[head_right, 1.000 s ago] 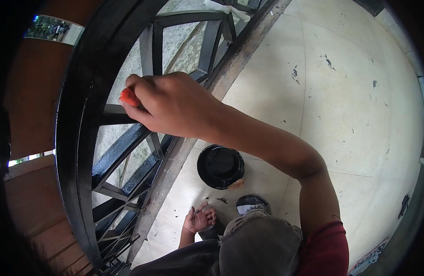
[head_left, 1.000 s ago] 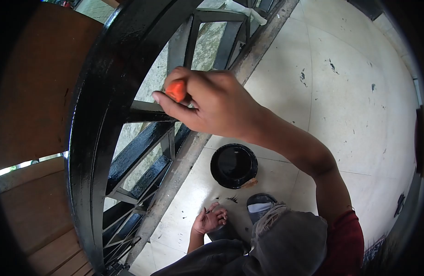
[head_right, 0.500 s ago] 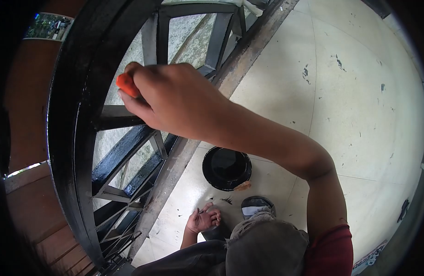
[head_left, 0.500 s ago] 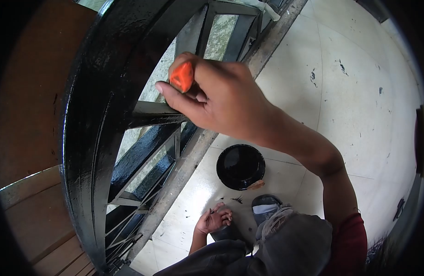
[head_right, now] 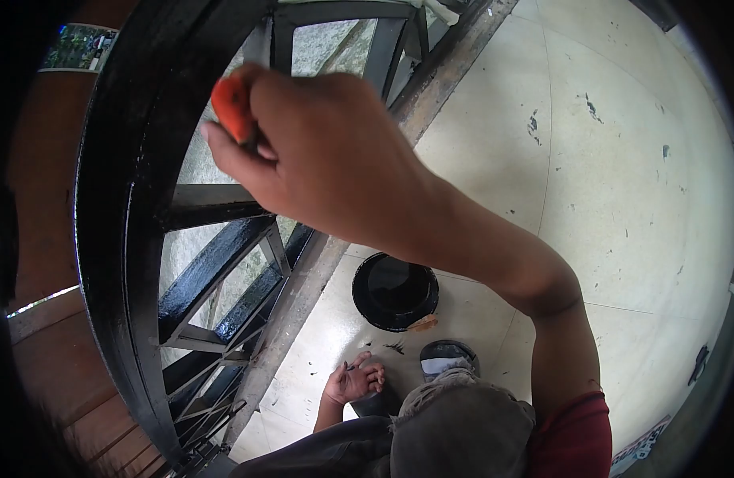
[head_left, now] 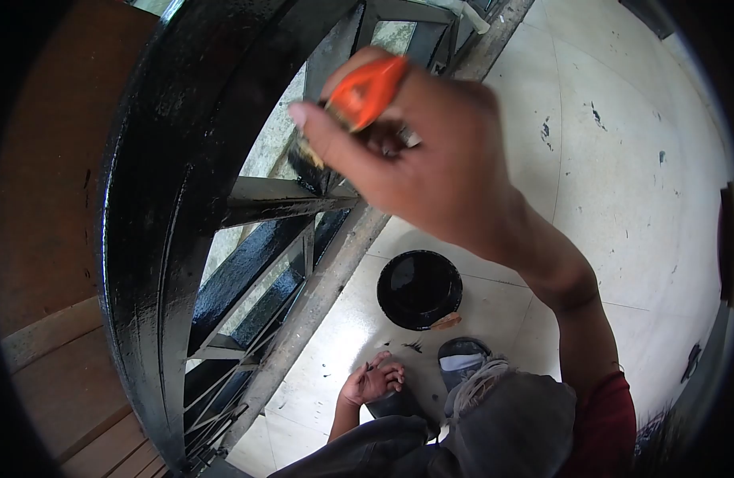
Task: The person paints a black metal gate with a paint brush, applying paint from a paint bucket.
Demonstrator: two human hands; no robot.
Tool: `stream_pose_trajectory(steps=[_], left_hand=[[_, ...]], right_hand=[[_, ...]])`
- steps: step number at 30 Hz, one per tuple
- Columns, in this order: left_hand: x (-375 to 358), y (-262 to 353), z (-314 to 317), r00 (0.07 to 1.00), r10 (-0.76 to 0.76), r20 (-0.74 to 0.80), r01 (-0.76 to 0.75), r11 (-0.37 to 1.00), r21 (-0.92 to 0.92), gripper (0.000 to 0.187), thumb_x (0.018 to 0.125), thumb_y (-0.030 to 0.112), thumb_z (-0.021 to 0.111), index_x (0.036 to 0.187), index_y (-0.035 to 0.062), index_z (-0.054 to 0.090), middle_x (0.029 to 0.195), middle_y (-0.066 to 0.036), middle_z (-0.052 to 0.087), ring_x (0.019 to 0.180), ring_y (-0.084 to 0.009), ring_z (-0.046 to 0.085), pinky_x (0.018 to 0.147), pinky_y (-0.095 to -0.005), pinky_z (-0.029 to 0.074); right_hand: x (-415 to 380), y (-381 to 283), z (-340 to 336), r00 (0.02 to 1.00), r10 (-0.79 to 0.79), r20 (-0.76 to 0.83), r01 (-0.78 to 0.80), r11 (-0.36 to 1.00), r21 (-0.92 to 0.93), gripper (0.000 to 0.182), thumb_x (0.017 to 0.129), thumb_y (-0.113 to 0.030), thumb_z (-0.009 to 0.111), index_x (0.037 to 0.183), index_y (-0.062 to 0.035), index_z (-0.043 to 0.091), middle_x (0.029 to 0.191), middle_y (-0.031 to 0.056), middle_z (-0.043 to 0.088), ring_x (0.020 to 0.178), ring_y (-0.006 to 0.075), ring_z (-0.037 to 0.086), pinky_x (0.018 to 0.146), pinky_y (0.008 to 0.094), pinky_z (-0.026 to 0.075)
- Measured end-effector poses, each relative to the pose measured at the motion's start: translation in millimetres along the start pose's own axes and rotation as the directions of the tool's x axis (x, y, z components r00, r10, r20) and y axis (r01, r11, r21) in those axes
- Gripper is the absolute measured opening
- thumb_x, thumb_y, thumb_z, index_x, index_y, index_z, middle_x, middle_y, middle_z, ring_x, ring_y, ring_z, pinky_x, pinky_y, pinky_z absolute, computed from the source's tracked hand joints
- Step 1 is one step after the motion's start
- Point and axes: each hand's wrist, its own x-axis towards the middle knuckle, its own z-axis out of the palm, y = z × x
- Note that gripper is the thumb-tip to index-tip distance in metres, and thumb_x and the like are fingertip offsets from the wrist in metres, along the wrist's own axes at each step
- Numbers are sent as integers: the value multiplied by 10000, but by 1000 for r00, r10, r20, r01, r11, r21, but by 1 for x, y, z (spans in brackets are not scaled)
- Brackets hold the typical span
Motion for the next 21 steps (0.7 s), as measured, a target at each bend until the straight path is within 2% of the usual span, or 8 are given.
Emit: stream_pose_trajectory(steps=[2, 5, 7, 9, 15, 17, 19, 21], left_hand=[[2, 2, 3, 999, -6, 31, 6, 1000, -3, 664, 941, 565, 565, 1471, 190, 429, 1326, -227, 511, 1194, -342, 522, 1000, -478, 421], [1, 4, 3, 998, -35, -61, 42, 991, 128, 694, 903, 638, 577, 1450, 221, 480, 1308, -226, 533, 1166, -348, 516, 966, -481, 405], [0, 3, 2, 999, -23, -24, 25, 996, 83, 680, 922, 605, 569, 1462, 207, 454, 1314, -224, 524, 1182, -342, 519, 984, -480, 412], [2, 2, 1, 1000, -12, 20, 11, 999, 40, 667, 941, 571, 561, 1474, 193, 429, 1320, -222, 514, 1198, -336, 522, 1001, -480, 419], [2, 3, 4, 999, -35, -37, 38, 994, 99, 662, 938, 571, 569, 1467, 194, 439, 1324, -221, 518, 1188, -335, 532, 1001, -468, 420], [1, 1, 3, 1000, 7, 24, -8, 1000, 28, 656, 939, 557, 577, 1467, 193, 436, 1328, -220, 518, 1188, -333, 533, 1000, -466, 421], [3, 4, 8, 1000, -8, 20, 7, 998, 55, 651, 941, 551, 579, 1467, 194, 434, 1328, -219, 519, 1187, -331, 534, 998, -466, 422], [2, 5, 8, 1000, -18, 8, 17, 997, 77, 646, 943, 545, 581, 1466, 195, 432, 1329, -218, 519, 1186, -329, 534, 997, -467, 422]], right_hand=[[-11, 3, 10, 987, -7, 164, 18, 998, -68, 226, 898, -188, 737, 914, -2, 611, 563, 56, 603, 480, 193, 650, 458, 268, 507], [0, 3, 0, 988, -24, 150, 35, 997, -70, 242, 898, -194, 738, 915, 9, 608, 572, 63, 618, 472, 193, 646, 454, 267, 513], [5, -6, -3, 995, -56, 80, 65, 992, -111, 260, 907, -207, 728, 933, 24, 612, 576, 72, 625, 468, 190, 642, 452, 271, 515], [-2, -9, 10, 977, -51, 206, 63, 997, -54, 269, 916, -214, 714, 949, 36, 619, 577, 81, 625, 466, 200, 636, 451, 291, 514], [12, -10, -6, 990, -45, 137, 63, 989, -134, 257, 949, -222, 671, 944, 33, 636, 568, 85, 615, 464, 208, 631, 439, 319, 501], [1, -12, 2, 965, -53, 256, 72, 995, -66, 238, 940, -213, 678, 946, 20, 631, 581, 84, 620, 487, 215, 640, 459, 319, 512], [-5, -11, 4, 971, -96, 220, 118, 989, -88, 224, 919, -203, 708, 936, 5, 627, 619, 74, 637, 501, 209, 645, 469, 313, 520], [-7, -15, -7, 986, -149, 72, 156, 983, -93, 198, 897, -165, 733, 929, -9, 616, 660, 64, 650, 503, 202, 642, 477, 312, 528]])
